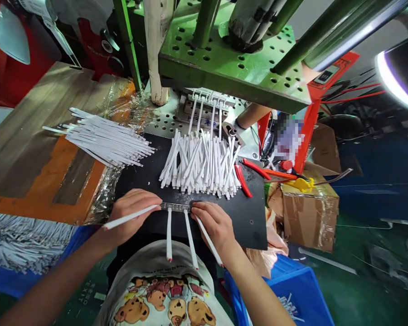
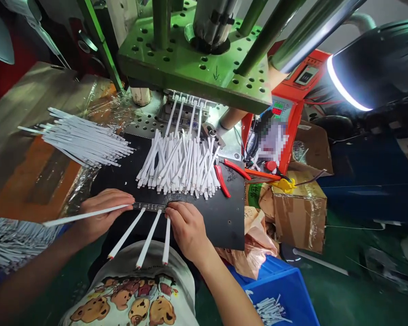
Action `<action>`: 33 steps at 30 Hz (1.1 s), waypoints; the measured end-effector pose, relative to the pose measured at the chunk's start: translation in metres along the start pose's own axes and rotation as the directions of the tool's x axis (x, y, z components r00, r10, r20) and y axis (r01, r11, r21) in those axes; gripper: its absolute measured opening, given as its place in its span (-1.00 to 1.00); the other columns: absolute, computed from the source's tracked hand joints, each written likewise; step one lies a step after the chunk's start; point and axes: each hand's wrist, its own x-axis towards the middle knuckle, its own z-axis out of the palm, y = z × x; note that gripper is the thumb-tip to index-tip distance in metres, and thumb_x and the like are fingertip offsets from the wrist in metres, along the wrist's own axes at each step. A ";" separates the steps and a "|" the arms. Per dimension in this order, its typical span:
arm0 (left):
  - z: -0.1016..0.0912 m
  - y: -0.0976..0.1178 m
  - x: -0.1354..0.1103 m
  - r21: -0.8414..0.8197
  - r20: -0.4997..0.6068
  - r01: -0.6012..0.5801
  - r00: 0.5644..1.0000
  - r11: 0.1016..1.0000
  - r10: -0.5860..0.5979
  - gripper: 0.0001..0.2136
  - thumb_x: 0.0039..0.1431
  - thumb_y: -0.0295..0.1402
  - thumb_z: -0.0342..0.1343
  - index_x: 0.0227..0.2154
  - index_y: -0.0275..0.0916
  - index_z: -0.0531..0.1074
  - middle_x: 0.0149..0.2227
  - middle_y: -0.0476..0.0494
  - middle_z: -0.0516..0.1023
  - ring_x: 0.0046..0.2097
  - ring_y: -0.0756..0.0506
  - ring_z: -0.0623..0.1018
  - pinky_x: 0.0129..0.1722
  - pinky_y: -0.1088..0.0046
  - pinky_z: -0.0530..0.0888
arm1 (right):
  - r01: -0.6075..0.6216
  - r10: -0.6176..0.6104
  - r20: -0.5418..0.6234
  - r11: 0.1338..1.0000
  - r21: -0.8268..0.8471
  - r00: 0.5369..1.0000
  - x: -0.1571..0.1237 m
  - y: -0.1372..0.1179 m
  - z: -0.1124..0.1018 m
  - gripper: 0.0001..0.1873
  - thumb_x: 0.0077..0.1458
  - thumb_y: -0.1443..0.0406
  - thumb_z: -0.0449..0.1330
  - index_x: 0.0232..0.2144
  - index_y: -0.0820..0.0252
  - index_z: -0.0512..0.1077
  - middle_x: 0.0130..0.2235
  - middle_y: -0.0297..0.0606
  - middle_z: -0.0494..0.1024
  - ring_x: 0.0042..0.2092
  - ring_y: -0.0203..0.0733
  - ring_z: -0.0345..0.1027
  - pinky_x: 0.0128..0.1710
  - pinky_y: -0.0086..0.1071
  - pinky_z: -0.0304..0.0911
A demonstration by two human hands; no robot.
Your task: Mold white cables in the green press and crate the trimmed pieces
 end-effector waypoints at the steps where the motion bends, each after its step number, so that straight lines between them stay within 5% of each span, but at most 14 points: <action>1: 0.002 0.000 -0.001 0.014 0.033 -0.025 0.999 1.000 0.025 -0.86 0.26 -0.49 0.17 -0.15 -0.19 0.51 -0.20 -0.09 0.61 -0.14 -0.07 0.59 -0.09 0.37 0.53 | 0.022 -0.022 0.003 1.000 -0.008 1.000 0.002 0.000 -0.001 -0.83 0.27 0.44 0.11 -0.14 0.21 0.45 -0.16 -0.11 0.60 -0.13 -0.11 0.49 -0.12 -0.24 0.43; 18: -0.002 0.012 -0.005 0.155 0.135 -0.201 0.974 0.967 0.181 -0.82 0.24 -0.55 0.16 -0.12 -0.30 0.44 -0.17 -0.21 0.62 -0.11 -0.14 0.61 -0.12 0.26 0.47 | 0.027 -0.026 -0.037 0.999 0.025 0.999 0.004 0.000 0.003 -0.81 0.25 0.47 0.13 -0.11 0.21 0.43 -0.15 -0.09 0.60 -0.09 -0.08 0.48 -0.11 -0.19 0.45; 22: -0.002 0.014 0.000 0.299 0.186 -0.234 0.965 0.925 0.184 -0.85 0.24 -0.57 0.13 -0.14 -0.32 0.45 -0.20 -0.21 0.62 -0.12 -0.16 0.60 -0.11 0.24 0.45 | 0.002 -0.002 0.010 1.000 0.020 1.000 0.000 -0.005 0.000 -0.79 0.27 0.44 0.11 -0.09 0.17 0.43 -0.14 -0.10 0.60 -0.08 -0.08 0.48 -0.09 -0.18 0.45; 25: -0.002 0.015 0.002 0.301 0.192 -0.260 0.959 0.917 0.208 -0.87 0.26 -0.57 0.10 -0.17 -0.32 0.44 -0.23 -0.20 0.61 -0.15 -0.14 0.59 -0.12 0.25 0.45 | 0.006 -0.011 0.194 1.000 0.027 0.981 0.006 -0.007 -0.020 -0.71 0.29 0.45 0.03 -0.01 0.17 0.43 -0.09 -0.09 0.58 -0.05 -0.09 0.47 -0.06 -0.19 0.44; 27: -0.007 0.014 0.005 0.273 0.224 -0.273 0.950 0.922 0.215 -0.88 0.27 -0.57 0.07 -0.18 -0.32 0.44 -0.24 -0.18 0.60 -0.18 -0.12 0.58 -0.14 0.26 0.45 | 0.041 -0.046 0.354 0.999 0.023 0.934 0.021 -0.002 -0.040 -0.64 0.29 0.47 -0.01 0.05 0.19 0.42 -0.08 -0.09 0.57 -0.09 -0.12 0.47 -0.09 -0.23 0.44; 29: -0.018 0.006 0.016 0.166 0.312 -0.289 0.922 0.943 0.228 -0.85 0.31 -0.55 0.01 -0.16 -0.30 0.44 -0.22 -0.18 0.59 -0.15 -0.11 0.58 -0.14 0.29 0.48 | 0.066 -0.047 0.388 0.997 -0.034 0.920 0.047 0.014 -0.058 -0.64 0.29 0.45 0.00 0.05 0.19 0.43 -0.13 -0.12 0.58 -0.18 -0.14 0.48 -0.17 -0.27 0.43; 33: -0.034 -0.034 0.090 0.001 0.481 -0.296 0.838 0.955 0.259 -0.67 0.36 -0.54 -0.16 0.01 -0.21 0.44 -0.03 -0.17 0.56 0.02 -0.05 0.56 0.00 0.43 0.54 | -0.166 0.211 0.104 0.928 -0.334 0.972 0.132 0.079 -0.082 -0.73 0.25 0.40 0.03 -0.09 0.28 0.49 -0.19 -0.03 0.57 -0.20 -0.03 0.45 -0.19 -0.20 0.36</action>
